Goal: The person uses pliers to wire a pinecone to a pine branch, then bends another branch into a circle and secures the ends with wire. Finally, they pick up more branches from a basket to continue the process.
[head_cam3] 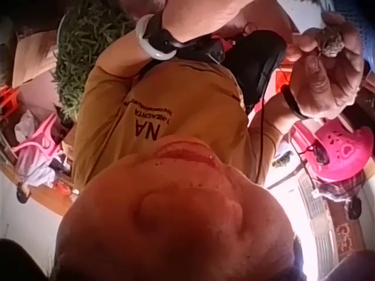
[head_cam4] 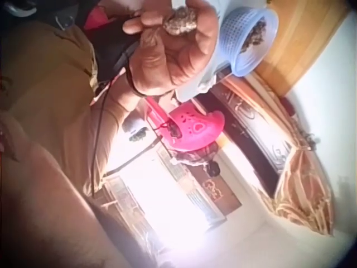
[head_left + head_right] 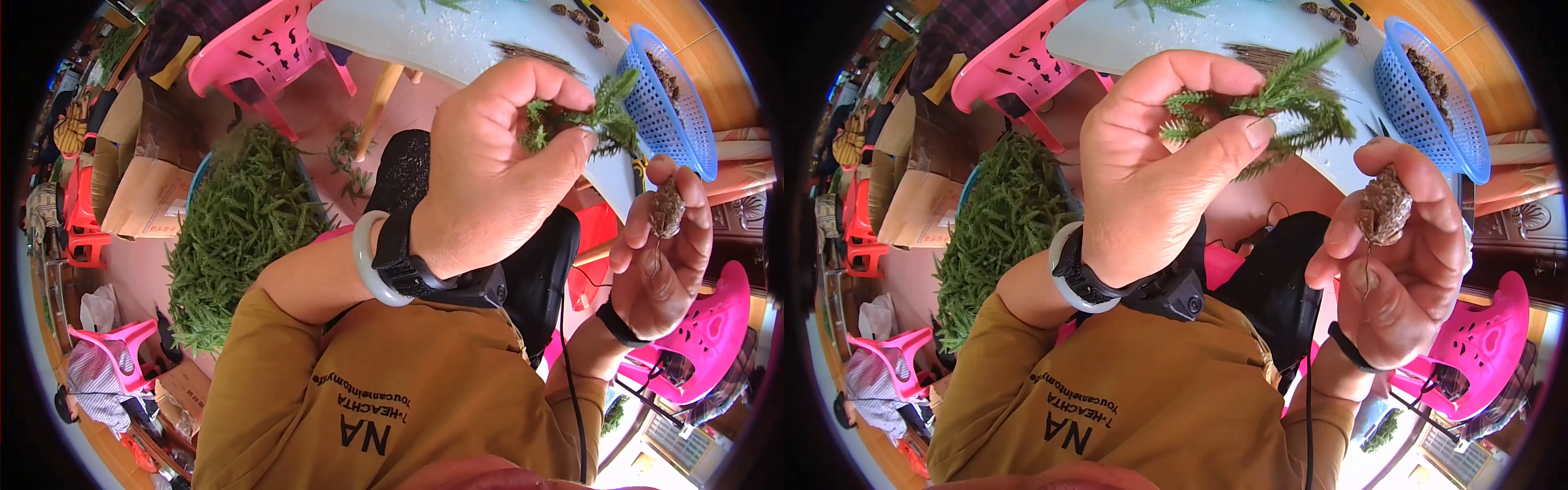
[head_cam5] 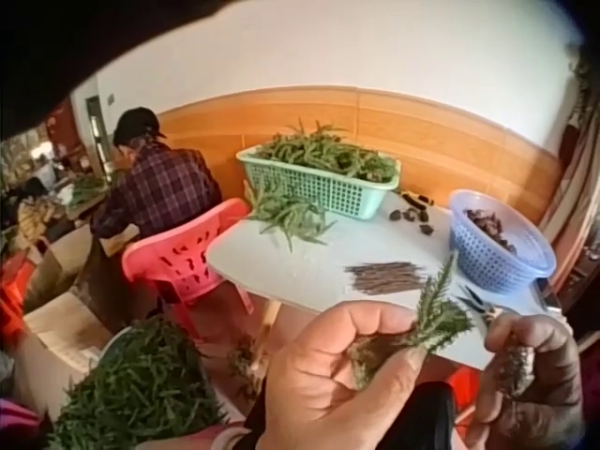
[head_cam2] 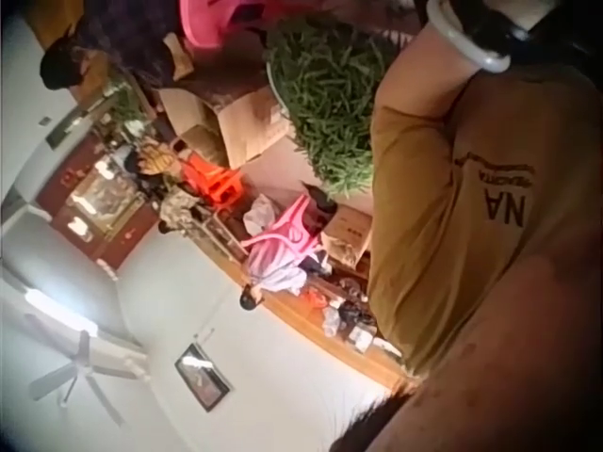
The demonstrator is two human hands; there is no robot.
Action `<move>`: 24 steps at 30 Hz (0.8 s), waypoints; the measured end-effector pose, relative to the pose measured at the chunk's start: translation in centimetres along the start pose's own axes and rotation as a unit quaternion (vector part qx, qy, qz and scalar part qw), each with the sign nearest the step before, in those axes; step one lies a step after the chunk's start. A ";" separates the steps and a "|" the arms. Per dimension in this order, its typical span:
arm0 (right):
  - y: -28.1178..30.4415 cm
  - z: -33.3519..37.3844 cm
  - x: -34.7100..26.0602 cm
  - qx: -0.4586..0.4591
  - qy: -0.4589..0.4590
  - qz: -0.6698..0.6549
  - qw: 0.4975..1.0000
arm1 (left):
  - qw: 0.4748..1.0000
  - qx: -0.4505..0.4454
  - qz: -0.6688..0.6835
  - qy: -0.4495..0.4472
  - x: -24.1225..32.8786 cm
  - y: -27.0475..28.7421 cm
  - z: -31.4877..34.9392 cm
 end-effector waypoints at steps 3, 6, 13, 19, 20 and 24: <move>0.9 0.6 0.8 0.020 0.006 0.009 1.000 | 1.000 -0.007 -0.013 -0.003 0.2 -0.3 0.0; 1.2 1.0 1.3 0.025 -0.006 0.012 1.000 | 0.994 -0.058 -0.018 0.095 -0.3 -0.5 0.3; 0.8 1.5 1.3 0.102 0.040 0.209 0.972 | 0.988 -0.080 0.012 0.135 -0.4 -0.6 0.3; -0.3 1.2 1.0 0.121 0.086 0.315 0.937 | 0.986 -0.091 -0.005 0.139 0.0 -0.9 0.7; -0.4 1.1 0.9 0.098 0.089 0.350 0.927 | 0.989 -0.085 0.008 0.124 0.1 -1.1 0.7; -0.7 1.2 1.3 0.086 0.090 0.387 0.914 | 0.997 -0.060 0.020 0.051 0.2 -1.2 0.8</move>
Point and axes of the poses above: each hand's wrist, its own z-axis away from the middle knuckle, its own y-axis out of the back of the hand, x = y × z, the point moved 4 cm from there along -z, towards the middle knuckle, and after that the axes turned 12 degrees about -z, right-handed, at the moved point
